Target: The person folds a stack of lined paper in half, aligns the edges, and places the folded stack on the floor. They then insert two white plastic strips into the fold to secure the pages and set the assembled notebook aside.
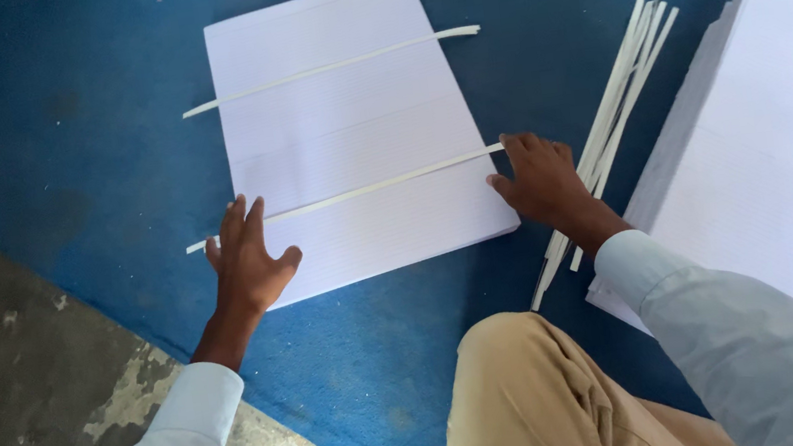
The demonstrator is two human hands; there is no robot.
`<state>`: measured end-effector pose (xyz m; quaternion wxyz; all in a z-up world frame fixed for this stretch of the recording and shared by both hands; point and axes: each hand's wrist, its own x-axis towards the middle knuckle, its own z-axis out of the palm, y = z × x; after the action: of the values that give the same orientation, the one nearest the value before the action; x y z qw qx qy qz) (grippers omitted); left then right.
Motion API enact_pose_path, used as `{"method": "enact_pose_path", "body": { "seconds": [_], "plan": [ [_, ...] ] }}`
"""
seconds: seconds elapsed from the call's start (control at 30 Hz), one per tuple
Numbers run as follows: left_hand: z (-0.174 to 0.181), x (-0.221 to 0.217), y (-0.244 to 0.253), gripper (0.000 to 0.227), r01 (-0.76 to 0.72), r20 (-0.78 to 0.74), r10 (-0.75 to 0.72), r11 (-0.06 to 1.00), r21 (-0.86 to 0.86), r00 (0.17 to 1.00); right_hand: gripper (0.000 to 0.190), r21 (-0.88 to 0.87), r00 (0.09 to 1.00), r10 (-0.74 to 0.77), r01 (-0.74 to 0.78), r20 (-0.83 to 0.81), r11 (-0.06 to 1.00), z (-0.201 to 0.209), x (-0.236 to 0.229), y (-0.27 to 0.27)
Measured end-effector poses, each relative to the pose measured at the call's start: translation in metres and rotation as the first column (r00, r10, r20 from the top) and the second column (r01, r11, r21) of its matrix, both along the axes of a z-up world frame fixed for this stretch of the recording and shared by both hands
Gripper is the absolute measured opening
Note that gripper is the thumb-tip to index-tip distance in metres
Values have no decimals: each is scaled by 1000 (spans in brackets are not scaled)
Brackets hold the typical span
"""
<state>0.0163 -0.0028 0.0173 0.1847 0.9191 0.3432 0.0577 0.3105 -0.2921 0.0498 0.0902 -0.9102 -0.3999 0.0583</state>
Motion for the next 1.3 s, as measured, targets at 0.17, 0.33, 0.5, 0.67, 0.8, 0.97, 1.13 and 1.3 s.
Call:
{"method": "enact_pose_path", "body": {
  "seconds": [0.17, 0.33, 0.5, 0.67, 0.8, 0.97, 1.13, 1.3],
  "plan": [
    [7, 34, -22, 83, 75, 103, -77, 997, 27, 992, 63, 53, 999, -22, 24, -43, 998, 20, 3, -18],
    [13, 81, -62, 73, 197, 365, -220, 975, 98, 905, 61, 35, 995, -78, 80, -64, 996, 50, 3, -46],
    [28, 135, -118, 66, 311, 515, -340, 939, 146, 787, 57, 114, 978, -166, 180, -124, 977, 83, -3, -89],
    [50, 174, -181, 56, 421, 573, -394, 902, 93, 718, 54, 141, 929, -298, 333, -221, 933, 103, -8, -142],
    [62, 195, -233, 51, 515, 595, -440, 856, 50, 673, 50, 179, 953, -295, 302, -68, 936, 109, -5, -196],
    [70, 212, -299, 53, 643, 562, -529, 766, -5, 636, 49, 175, 915, -400, 403, -50, 898, 109, -7, -271],
    [76, 217, -351, 52, 690, 501, -572, 720, -73, 650, 49, 105, 836, -536, 548, -120, 830, 110, -16, -337],
    [58, 219, -381, 55, 692, 432, -613, 721, -37, 662, 50, 114, 778, -613, 628, -138, 770, 98, -24, -404]
  ]
}}
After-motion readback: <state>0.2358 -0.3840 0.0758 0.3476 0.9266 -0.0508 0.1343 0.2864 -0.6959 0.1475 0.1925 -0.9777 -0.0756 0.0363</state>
